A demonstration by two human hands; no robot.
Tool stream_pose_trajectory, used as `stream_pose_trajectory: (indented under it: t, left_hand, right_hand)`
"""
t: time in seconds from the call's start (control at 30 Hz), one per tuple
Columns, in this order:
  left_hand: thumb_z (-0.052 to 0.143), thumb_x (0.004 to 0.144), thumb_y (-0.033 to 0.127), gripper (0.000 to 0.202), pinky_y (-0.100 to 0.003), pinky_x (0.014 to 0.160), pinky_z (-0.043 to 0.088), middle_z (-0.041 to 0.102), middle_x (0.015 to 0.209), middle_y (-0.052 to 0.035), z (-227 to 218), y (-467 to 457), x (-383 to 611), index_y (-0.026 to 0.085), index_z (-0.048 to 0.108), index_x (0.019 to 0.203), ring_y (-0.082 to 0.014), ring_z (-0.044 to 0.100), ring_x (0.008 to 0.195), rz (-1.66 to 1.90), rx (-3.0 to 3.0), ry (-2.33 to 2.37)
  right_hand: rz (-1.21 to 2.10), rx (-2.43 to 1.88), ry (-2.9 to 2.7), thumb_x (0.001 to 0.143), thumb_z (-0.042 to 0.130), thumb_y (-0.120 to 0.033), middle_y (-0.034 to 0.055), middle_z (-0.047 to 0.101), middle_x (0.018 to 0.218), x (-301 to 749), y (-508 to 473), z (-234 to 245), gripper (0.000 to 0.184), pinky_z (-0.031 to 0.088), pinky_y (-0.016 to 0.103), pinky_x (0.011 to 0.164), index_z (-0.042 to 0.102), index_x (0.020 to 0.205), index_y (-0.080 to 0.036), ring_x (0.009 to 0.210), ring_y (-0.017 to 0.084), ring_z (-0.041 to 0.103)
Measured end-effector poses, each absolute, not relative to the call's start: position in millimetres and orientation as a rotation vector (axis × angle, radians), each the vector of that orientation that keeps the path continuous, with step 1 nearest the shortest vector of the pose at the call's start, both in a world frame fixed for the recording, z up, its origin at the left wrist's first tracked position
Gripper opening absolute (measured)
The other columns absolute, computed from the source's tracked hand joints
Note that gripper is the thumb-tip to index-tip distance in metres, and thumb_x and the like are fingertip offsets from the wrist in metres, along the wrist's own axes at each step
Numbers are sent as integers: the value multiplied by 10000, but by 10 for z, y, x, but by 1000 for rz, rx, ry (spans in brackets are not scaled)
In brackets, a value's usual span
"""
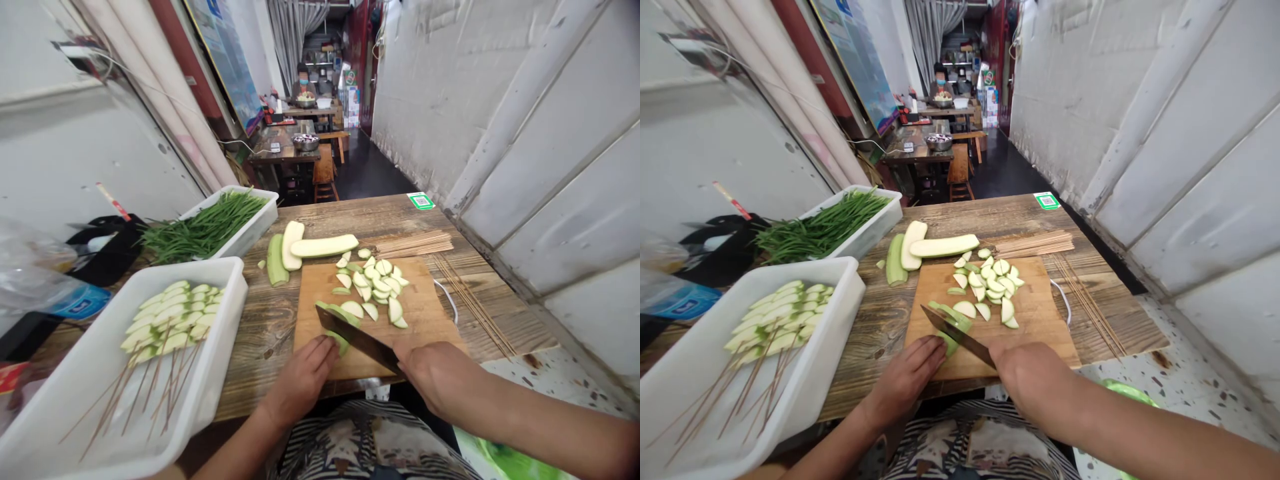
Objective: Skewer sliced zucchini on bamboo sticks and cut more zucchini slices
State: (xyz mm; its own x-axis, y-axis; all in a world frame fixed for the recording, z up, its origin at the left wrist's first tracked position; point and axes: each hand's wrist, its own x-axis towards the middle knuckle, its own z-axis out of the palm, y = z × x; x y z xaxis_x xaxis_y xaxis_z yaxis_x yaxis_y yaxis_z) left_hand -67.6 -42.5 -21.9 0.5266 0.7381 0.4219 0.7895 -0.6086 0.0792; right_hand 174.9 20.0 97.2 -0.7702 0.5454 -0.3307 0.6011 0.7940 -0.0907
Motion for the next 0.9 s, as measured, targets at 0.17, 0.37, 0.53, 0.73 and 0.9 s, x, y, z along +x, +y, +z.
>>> stream_pose_trajectory:
  t: [0.17,0.37,0.53,0.73,0.9]
  left_hand:
    - [356,879,155,299,-362,848,491,583,1066,-133,-184,-444,-679,108,544,1106,-205,505,1028,-700,-2585,-1285]
    - [371,876,155,271,-363,826,502,595,1036,-128,-174,-436,-676,103,566,1057,-209,520,990,-696,-2573,-1266]
    - [395,868,130,254,-361,830,501,603,1022,-132,-141,-435,-664,107,568,1053,-202,524,999,-749,-2584,-1279]
    - [405,868,143,266,-370,845,496,601,1029,-145,-155,-432,-672,91,552,1084,-203,534,1008,-780,-2613,-1288]
    - [391,868,137,292,-381,854,490,587,1060,-154,-200,-498,-706,81,533,1116,-212,519,1021,-718,-2628,-1297]
  right_hand:
    - [-162,884,2762,688,476,-47,20,664,564,1781,131,1057,213,183,291,390,531,861,-158,443,194,591]
    - [-122,877,2761,597,523,-41,6,632,495,1756,73,1070,269,117,295,375,534,839,-158,396,175,554]
    - [-97,901,2742,610,524,-45,20,643,505,1723,57,1054,243,116,297,381,531,828,-152,406,198,580]
    - [-233,875,2622,694,503,-44,57,707,678,1632,86,1035,261,213,282,411,552,938,-123,586,224,661]
    - [-199,859,2636,666,506,-32,49,700,650,1668,106,1000,290,192,292,410,551,939,-120,561,219,654]
